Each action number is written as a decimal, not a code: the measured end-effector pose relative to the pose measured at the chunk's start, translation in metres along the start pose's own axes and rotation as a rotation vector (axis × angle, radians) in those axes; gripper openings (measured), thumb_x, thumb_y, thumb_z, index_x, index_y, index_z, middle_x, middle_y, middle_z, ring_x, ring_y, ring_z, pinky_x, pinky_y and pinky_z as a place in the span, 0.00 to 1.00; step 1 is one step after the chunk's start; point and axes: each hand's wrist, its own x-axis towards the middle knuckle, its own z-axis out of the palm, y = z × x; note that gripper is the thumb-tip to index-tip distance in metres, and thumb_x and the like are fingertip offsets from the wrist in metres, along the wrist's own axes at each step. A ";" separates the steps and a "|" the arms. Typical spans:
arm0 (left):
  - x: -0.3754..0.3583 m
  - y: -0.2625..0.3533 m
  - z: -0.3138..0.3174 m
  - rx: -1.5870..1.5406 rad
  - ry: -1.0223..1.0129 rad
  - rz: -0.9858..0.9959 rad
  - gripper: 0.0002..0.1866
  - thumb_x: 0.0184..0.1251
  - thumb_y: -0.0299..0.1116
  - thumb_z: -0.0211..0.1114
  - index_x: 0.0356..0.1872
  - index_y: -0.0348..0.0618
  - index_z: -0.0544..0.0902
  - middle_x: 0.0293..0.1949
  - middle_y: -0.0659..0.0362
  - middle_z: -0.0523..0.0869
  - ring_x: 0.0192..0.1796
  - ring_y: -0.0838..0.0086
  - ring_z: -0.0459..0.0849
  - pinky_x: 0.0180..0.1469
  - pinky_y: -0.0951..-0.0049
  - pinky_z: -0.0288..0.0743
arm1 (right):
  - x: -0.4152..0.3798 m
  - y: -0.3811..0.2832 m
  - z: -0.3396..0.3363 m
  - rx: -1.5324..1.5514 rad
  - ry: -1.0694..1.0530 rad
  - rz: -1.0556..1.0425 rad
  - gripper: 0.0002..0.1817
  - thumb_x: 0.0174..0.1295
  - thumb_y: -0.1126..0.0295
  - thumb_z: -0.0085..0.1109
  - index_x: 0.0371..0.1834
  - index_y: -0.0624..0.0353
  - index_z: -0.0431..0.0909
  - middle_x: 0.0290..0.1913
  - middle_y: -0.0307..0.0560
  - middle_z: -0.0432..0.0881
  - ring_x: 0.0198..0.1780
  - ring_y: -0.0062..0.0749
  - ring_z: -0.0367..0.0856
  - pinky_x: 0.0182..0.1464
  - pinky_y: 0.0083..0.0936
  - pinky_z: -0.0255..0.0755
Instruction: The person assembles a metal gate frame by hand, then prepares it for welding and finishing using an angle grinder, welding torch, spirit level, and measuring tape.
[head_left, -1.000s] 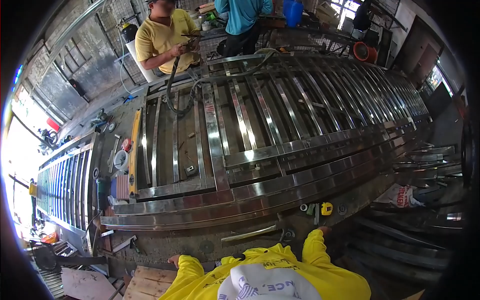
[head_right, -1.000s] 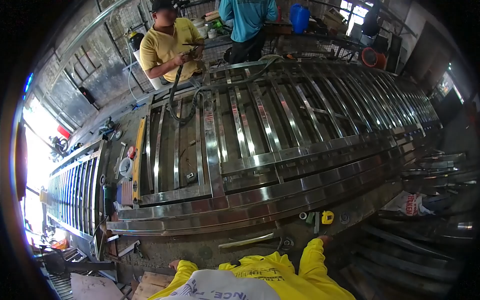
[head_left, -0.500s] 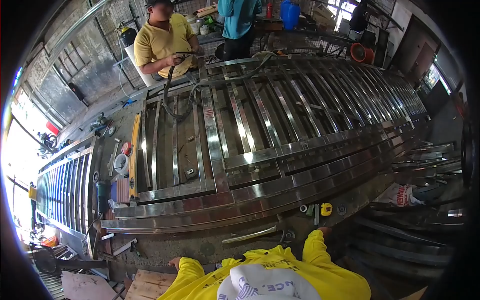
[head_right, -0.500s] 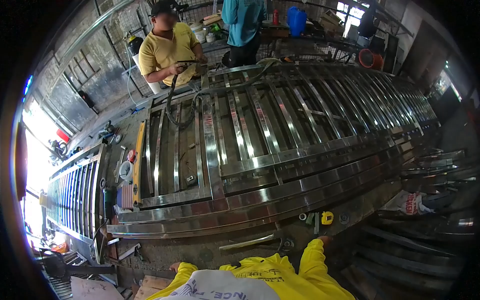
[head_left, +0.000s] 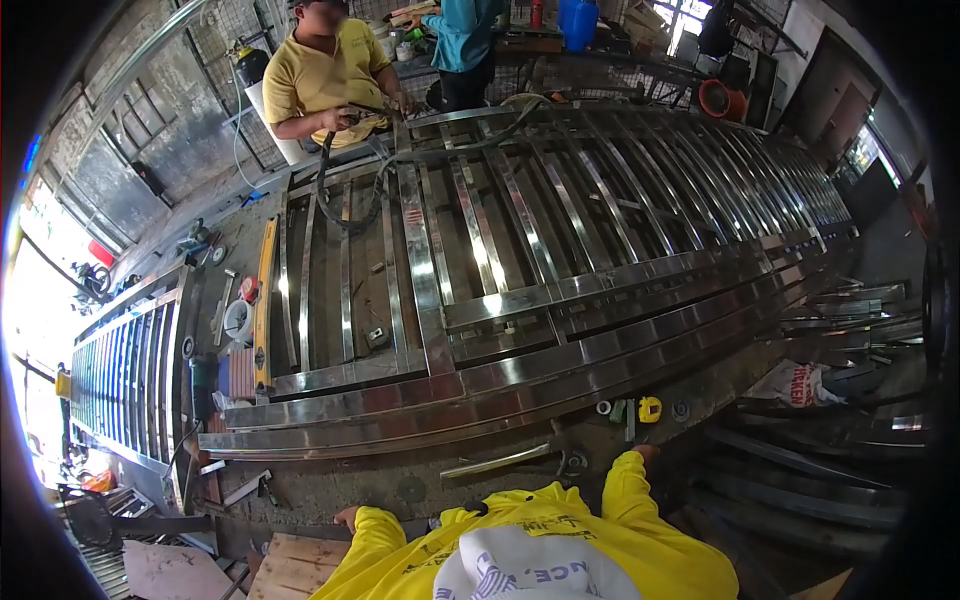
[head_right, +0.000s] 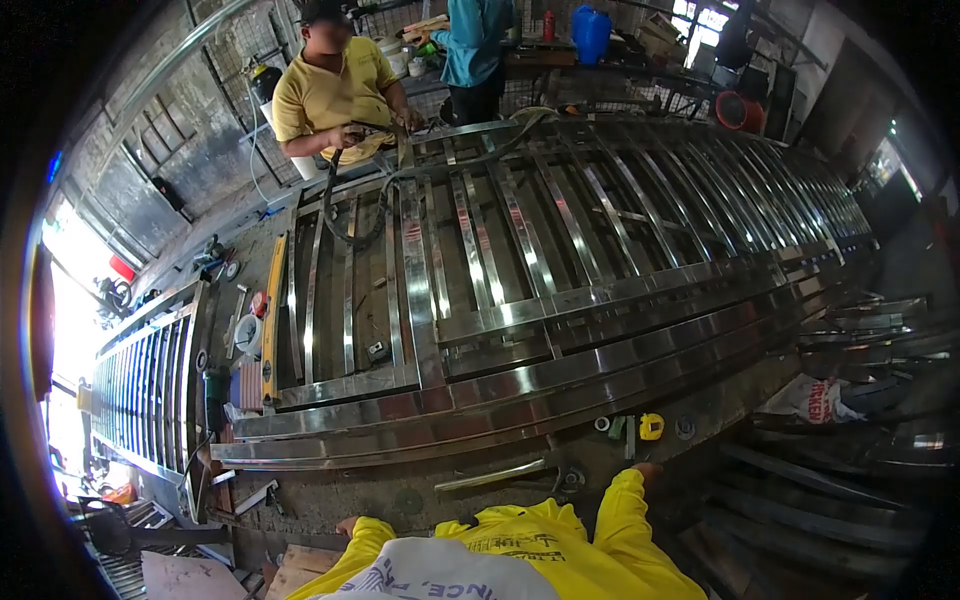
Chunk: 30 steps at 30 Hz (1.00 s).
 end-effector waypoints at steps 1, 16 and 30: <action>-0.004 -0.001 -0.002 -0.015 0.016 -0.006 0.26 0.71 0.54 0.54 0.64 0.56 0.78 0.64 0.57 0.78 0.63 0.60 0.77 0.58 0.45 0.67 | 0.015 0.009 0.015 0.071 0.034 -0.059 0.23 0.75 0.64 0.33 0.66 0.67 0.63 0.59 0.68 0.76 0.60 0.56 0.78 0.61 0.45 0.73; 0.070 0.018 0.010 -0.104 -0.086 -0.235 0.23 0.68 0.55 0.54 0.59 0.62 0.82 0.61 0.60 0.80 0.58 0.61 0.80 0.57 0.36 0.62 | 0.040 0.017 0.046 0.032 0.096 -0.062 0.19 0.72 0.71 0.40 0.64 0.67 0.65 0.55 0.64 0.79 0.54 0.53 0.82 0.54 0.45 0.78; 0.009 0.003 -0.001 -0.096 -0.008 -0.114 0.25 0.69 0.55 0.55 0.62 0.57 0.79 0.63 0.61 0.79 0.60 0.60 0.78 0.58 0.39 0.63 | -0.052 -0.032 -0.042 -0.015 0.188 -0.055 0.17 0.71 0.68 0.43 0.57 0.66 0.71 0.51 0.62 0.81 0.52 0.51 0.82 0.57 0.42 0.73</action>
